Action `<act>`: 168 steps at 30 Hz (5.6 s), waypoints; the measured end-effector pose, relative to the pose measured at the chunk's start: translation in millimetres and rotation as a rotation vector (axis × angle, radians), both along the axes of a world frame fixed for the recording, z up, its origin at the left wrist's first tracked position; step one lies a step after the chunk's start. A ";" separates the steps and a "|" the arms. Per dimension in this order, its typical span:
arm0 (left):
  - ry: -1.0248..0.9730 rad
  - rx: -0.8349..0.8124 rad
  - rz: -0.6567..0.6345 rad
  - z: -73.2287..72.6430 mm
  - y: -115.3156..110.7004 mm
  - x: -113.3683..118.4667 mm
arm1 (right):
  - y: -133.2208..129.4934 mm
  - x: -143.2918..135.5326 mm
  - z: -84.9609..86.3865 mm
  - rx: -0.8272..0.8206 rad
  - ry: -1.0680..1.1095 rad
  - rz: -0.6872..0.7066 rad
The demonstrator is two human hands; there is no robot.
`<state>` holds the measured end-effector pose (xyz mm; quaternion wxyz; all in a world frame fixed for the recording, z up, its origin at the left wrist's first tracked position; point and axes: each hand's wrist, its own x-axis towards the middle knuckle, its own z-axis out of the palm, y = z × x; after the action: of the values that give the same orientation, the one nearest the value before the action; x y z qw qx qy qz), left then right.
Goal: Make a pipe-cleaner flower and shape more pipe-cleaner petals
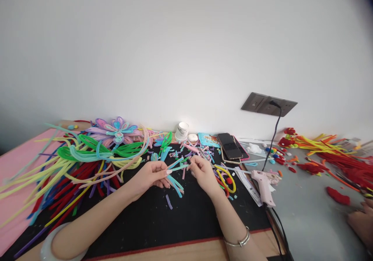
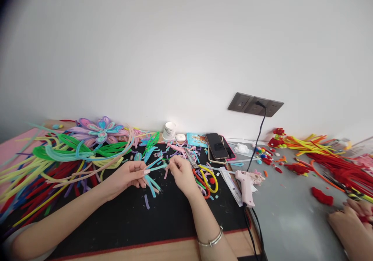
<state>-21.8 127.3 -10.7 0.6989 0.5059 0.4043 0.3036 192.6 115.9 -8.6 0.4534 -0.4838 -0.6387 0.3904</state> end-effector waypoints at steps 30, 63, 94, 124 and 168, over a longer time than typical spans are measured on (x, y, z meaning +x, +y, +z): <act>0.130 0.234 -0.076 -15.0 -3.1 4.2 | -11.1 -20.7 -4.1 -0.027 -0.284 0.109; 0.104 0.233 0.069 -9.1 -6.6 6.0 | 6.4 -5.3 -8.8 -0.012 0.494 -0.320; 0.102 0.168 -0.139 -13.5 -10.0 9.1 | -8.3 -27.7 -6.6 -0.350 0.484 0.188; 0.104 0.277 -0.112 -15.2 -8.0 7.3 | -8.4 -25.2 -4.0 -0.357 0.432 0.134; 0.367 0.614 -0.206 -1.4 -9.7 5.1 | -19.2 -37.6 3.2 -0.168 0.115 0.090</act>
<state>-16.7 117.6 -12.1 0.4574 0.7761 0.3597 0.2430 155.0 96.6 -5.4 0.4294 -0.4677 -0.5978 0.4895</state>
